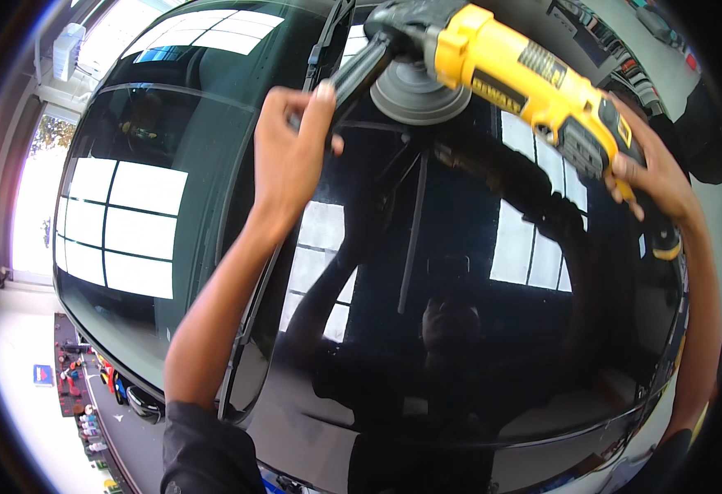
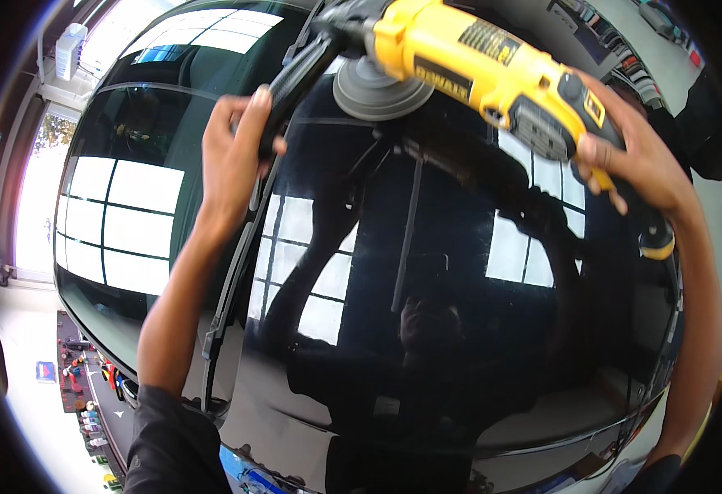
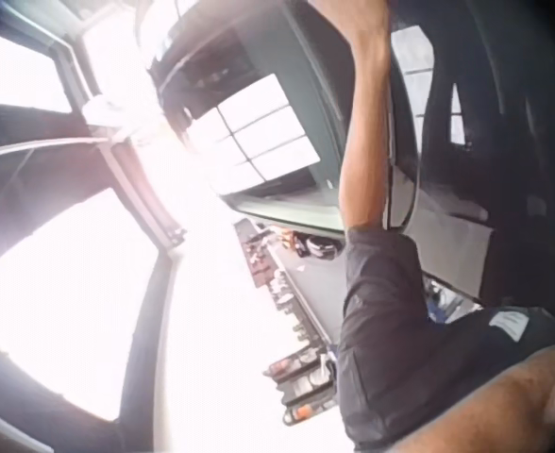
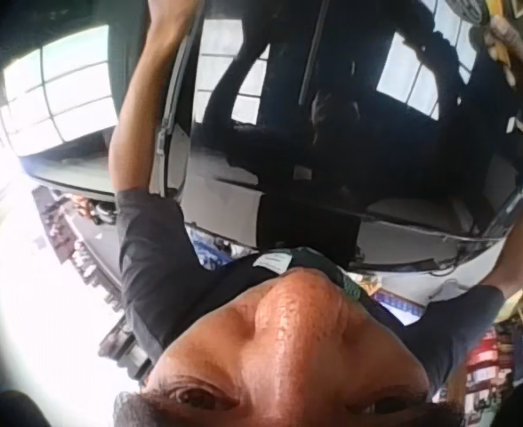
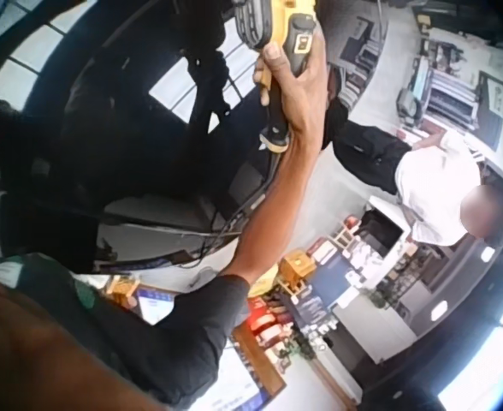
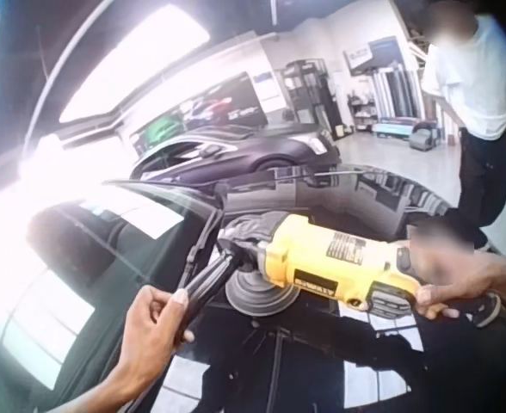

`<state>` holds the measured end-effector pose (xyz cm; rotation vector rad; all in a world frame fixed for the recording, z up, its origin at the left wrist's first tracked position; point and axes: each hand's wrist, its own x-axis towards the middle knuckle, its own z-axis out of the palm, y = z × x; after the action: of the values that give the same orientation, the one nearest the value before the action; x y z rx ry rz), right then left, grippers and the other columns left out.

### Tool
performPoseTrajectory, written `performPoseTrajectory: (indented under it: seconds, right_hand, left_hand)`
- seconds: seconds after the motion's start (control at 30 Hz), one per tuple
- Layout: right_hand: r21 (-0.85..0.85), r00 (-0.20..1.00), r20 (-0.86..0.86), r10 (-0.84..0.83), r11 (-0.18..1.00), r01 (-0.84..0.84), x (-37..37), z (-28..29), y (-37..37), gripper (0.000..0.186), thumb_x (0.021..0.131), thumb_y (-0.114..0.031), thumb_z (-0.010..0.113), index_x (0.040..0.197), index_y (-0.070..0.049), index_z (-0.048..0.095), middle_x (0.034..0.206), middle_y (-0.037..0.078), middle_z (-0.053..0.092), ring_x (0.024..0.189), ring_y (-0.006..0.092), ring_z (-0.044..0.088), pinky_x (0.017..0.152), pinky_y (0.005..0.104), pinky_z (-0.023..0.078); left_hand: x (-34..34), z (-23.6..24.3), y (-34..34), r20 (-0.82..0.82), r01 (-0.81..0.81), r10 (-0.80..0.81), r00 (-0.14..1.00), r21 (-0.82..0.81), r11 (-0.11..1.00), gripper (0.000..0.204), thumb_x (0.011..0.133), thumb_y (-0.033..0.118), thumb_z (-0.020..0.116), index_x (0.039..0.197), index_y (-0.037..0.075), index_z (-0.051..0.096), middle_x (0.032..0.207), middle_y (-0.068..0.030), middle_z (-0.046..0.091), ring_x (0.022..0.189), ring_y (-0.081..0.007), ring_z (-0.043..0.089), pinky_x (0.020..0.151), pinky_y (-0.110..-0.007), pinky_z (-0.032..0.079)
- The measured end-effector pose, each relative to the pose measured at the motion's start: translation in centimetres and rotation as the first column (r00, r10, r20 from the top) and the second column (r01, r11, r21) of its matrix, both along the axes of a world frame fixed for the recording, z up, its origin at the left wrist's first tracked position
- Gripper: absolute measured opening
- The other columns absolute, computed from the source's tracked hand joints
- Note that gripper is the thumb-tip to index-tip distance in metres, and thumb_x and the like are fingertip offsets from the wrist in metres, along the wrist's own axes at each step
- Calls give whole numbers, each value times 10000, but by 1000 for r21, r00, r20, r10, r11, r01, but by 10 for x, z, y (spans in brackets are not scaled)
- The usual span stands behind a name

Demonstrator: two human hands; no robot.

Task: The person uses a yellow electric polisher to buff the hood of a black car. They apply a white polishing compound from a blue tube and continue polishing the surface with the machine.

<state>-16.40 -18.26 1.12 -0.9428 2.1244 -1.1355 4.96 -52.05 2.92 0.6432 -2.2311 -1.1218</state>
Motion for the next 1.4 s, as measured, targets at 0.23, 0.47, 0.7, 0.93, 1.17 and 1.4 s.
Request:
performPoseTrajectory:
  seconds: [0.23, 0.47, 0.7, 0.93, 1.17, 1.4]
  right_hand:
    - [-47, 999, 6, 54, 997, -54, 96, 15, 50, 1181, 625, -595, 853, 1520, -54, 304, 1337, 202, 529, 1122, 289, 612, 986, 375, 475]
    - [111, 962, 273, 30, 992, -62, 129, 28, 56, 1277, 576, -703, 819, 1518, -33, 279, 1323, 219, 546, 1215, 350, 573, 1068, 410, 403]
    - [-23, 992, 98, -85, 996, 88, 82, 1, 25, 1081, 721, -577, 798, 1532, -88, 277, 1122, 196, 603, 823, 236, 671, 727, 338, 575]
    - [-6, 979, 35, -201, 980, 201, 54, -12, 25, 884, 874, -576, 645, 1512, -65, 310, 783, 77, 600, 641, 117, 644, 609, 255, 574]
    - [-19, 920, -62, -386, 922, 386, 83, -24, 53, 889, 872, -526, 658, 1518, -54, 272, 841, 111, 620, 648, 129, 659, 493, 222, 542]
    - [-219, 940, 263, -216, 936, 276, 161, -6, -2, 947, 859, -243, 745, 1545, -16, 134, 1201, 205, 590, 981, 259, 647, 854, 344, 517]
  left_hand:
    - [150, 10, 84, 83, -49, 40, 996, 104, 993, 216, 963, 147, 595, 1041, -4, 462, 862, -88, 559, 655, -106, 607, 596, -237, 469]
    - [189, 16, 105, 78, -104, 99, 992, 67, 992, 255, 972, 193, 571, 1065, 3, 427, 934, -111, 498, 645, -123, 586, 593, -234, 468]
    - [71, 13, 26, 62, -83, 82, 995, 25, 996, 283, 983, 315, 599, 1006, 34, 571, 844, -38, 560, 640, -81, 603, 538, -199, 448]
    - [-52, -2, -16, 3, 122, -122, 992, -99, 988, 470, 936, 488, 613, 982, 20, 593, 682, -39, 595, 571, -76, 531, 551, -203, 405]
    - [-78, -7, -15, 7, 274, -274, 962, -44, 961, 482, 923, 500, 630, 1002, 25, 596, 705, -43, 581, 617, -87, 600, 536, -209, 435]
    - [21, 1, -41, 104, 24, -10, 995, -133, 991, 402, 1007, 494, 466, 958, 110, 575, 733, 12, 513, 594, -46, 566, 465, -179, 368]
